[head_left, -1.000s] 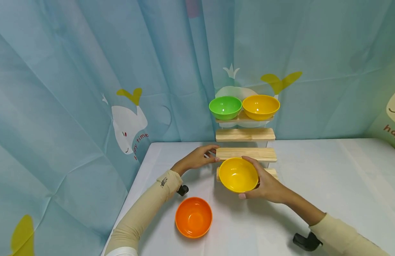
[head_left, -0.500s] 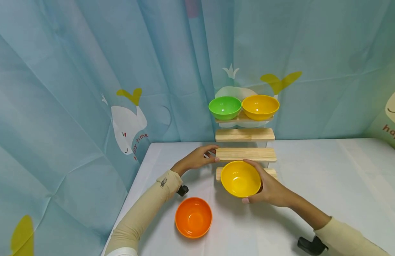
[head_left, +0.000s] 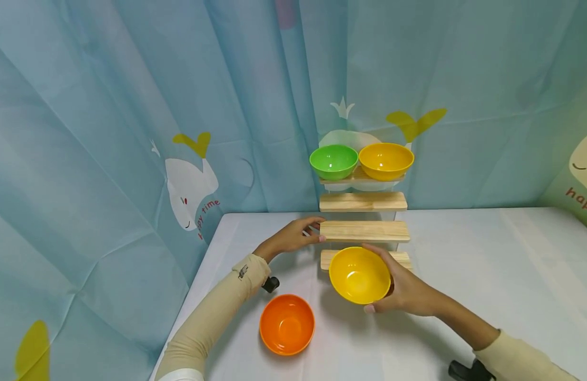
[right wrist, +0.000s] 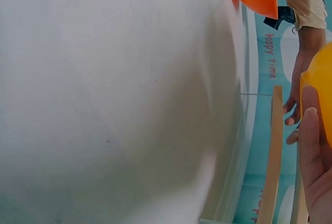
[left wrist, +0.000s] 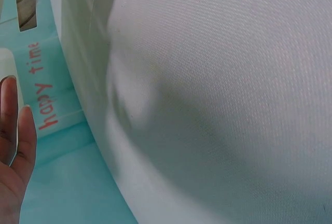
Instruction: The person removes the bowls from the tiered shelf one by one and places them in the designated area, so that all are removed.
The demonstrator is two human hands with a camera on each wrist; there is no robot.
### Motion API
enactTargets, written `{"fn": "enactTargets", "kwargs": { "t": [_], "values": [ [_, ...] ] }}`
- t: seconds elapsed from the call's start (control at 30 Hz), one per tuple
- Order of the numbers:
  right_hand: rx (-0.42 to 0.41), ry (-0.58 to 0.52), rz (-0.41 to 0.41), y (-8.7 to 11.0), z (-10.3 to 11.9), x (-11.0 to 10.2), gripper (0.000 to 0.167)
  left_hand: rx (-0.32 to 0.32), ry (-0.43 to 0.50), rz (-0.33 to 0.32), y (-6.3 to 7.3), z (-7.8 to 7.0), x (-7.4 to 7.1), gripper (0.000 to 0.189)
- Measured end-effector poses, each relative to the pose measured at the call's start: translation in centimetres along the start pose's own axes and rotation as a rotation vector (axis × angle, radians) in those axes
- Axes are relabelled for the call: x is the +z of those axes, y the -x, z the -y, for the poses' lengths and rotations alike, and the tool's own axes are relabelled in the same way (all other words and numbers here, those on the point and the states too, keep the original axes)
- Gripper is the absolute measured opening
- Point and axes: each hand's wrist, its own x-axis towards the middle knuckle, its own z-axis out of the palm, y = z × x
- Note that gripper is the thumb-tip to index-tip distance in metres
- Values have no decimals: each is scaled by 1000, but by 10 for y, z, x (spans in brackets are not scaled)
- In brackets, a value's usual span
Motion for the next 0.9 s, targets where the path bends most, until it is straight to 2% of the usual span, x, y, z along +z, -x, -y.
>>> {"fn": "enactTargets", "kwargs": {
  "t": [0.5,0.9],
  "values": [
    [51,-8,22,10,1,3,112,-1,-4,-4,0,-1,0,59],
    [57,-23,84,15,-1,7,114,7,2,-3,0,0,0,58]
  ]
}}
